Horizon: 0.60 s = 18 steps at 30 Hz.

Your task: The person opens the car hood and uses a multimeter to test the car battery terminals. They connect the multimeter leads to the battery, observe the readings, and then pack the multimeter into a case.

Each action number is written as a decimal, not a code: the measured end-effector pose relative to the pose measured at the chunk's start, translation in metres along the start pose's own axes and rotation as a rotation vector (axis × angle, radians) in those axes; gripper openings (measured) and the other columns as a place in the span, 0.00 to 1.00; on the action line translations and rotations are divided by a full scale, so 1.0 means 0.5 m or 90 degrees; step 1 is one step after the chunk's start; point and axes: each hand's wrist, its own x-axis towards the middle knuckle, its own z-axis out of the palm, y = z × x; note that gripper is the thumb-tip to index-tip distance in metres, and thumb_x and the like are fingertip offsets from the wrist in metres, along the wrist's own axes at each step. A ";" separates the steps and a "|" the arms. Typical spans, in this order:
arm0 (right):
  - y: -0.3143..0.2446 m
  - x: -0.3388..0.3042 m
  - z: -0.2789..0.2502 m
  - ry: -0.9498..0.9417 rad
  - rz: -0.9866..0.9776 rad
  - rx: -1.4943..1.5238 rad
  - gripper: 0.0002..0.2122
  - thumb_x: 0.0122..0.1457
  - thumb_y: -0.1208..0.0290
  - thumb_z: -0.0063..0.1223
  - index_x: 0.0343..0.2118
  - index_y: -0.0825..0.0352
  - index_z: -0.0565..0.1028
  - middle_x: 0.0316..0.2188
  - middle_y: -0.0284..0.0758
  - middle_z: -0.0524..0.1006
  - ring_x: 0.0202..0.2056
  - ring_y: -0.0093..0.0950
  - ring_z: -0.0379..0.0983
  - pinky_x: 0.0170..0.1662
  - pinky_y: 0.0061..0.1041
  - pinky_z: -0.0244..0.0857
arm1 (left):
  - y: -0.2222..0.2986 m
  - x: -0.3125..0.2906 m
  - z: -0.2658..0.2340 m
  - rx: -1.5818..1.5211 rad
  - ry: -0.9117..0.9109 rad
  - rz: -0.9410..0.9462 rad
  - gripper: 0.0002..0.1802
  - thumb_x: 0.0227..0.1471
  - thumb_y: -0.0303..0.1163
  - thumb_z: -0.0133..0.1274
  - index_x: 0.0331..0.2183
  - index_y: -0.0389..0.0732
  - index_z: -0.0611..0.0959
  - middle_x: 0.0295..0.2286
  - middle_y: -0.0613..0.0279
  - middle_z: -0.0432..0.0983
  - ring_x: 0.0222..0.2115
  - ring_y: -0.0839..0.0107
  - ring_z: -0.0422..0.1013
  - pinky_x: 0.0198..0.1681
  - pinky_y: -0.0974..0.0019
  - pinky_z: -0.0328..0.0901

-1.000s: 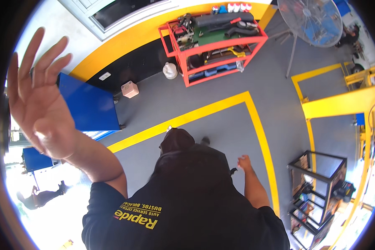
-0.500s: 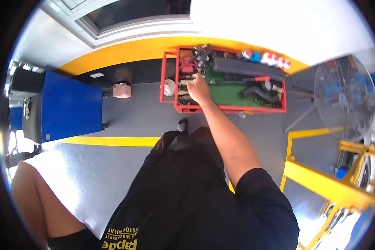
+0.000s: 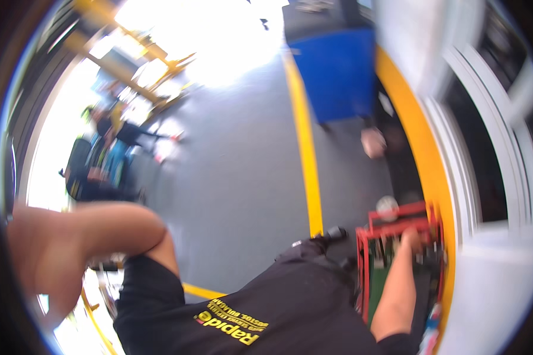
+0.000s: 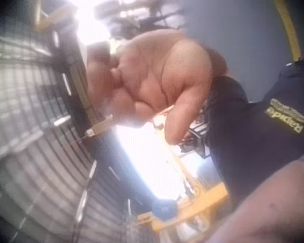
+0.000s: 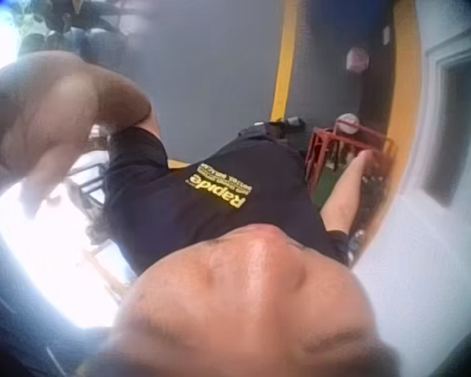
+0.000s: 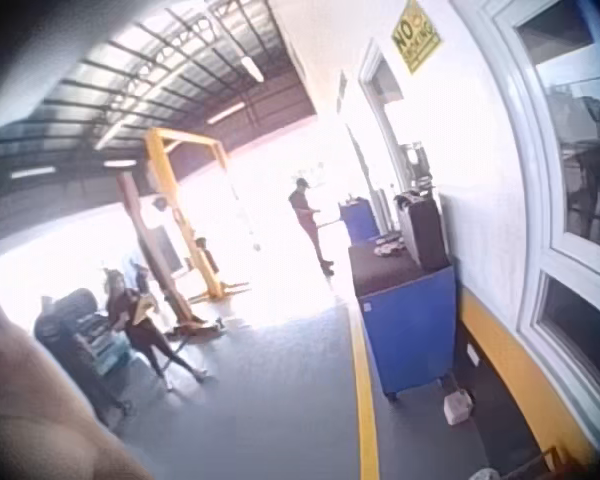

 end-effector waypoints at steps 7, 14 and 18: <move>0.092 0.223 0.041 -0.098 0.019 0.195 0.38 0.46 0.61 0.72 0.61 0.63 0.67 0.59 0.46 0.72 0.56 0.44 0.75 0.56 0.57 0.71 | 0.268 -0.540 0.133 -0.110 0.228 -0.682 0.16 0.70 0.37 0.50 0.35 0.36 0.83 0.34 0.57 0.79 0.37 0.65 0.75 0.44 0.62 0.69; 0.072 0.288 -0.015 -0.415 0.038 -0.088 0.18 0.50 0.52 0.52 0.43 0.51 0.79 0.48 0.33 0.81 0.53 0.39 0.73 0.57 0.62 0.57 | 0.699 -0.875 0.382 -0.475 -0.440 -0.988 0.29 0.66 0.51 0.53 0.50 0.32 0.81 0.43 0.40 0.80 0.50 0.45 0.75 0.55 0.49 0.69; 0.100 0.221 -0.046 -0.383 0.024 -0.081 0.17 0.44 0.51 0.52 0.35 0.52 0.76 0.44 0.32 0.80 0.48 0.38 0.72 0.50 0.61 0.60 | 0.841 -0.975 0.346 -0.597 -0.651 -1.153 0.48 0.64 0.70 0.44 0.55 0.28 0.76 0.52 0.33 0.77 0.56 0.41 0.72 0.60 0.45 0.65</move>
